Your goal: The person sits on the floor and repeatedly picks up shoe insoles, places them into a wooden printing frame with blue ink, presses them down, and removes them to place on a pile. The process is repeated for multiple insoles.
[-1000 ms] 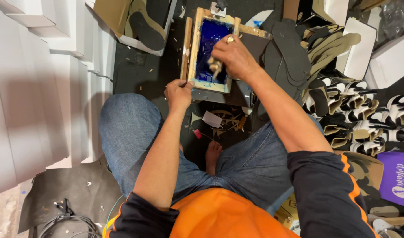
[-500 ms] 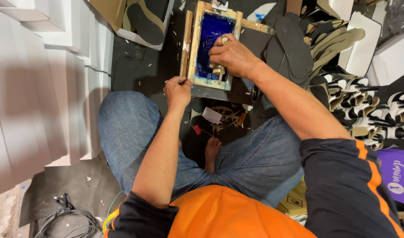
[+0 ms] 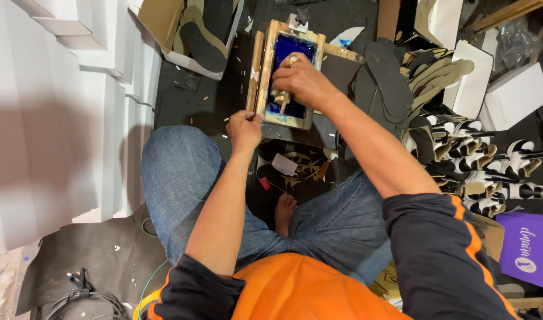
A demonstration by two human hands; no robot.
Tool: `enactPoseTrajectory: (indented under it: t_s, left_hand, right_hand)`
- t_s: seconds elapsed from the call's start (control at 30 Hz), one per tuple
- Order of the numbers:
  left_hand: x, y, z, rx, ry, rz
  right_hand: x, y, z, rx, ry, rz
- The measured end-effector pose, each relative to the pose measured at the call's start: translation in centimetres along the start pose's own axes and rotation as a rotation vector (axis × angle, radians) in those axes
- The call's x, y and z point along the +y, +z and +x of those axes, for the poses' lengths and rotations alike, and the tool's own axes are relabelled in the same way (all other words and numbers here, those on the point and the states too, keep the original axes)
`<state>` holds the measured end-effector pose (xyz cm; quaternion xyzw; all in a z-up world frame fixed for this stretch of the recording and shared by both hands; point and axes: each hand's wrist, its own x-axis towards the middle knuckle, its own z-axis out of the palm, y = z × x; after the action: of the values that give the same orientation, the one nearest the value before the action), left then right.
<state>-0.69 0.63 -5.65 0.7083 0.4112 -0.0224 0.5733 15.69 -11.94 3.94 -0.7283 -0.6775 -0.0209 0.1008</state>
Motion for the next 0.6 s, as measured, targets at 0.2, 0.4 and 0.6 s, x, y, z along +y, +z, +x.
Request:
enactPoseTrajectory:
  t_s: [0.2, 0.4, 0.6]
  left_hand:
    - [-1.9, 0.8, 1.4, 0.017, 0.082, 0.013]
    - [-0.6, 0.1, 0.4, -0.004, 0.044, -0.002]
    - [1.9, -1.4, -2.4, -0.124, 0.053, 0.008]
  right_hand:
    - [-0.7, -1.6, -0.6, -0.152, 0.082, 0.016]
    - [0.8, -2.3, -3.3, -0.239, -0.028, -0.089]
    - [1.7, -1.5, -2.7, -0.104, 0.298, -0.092]
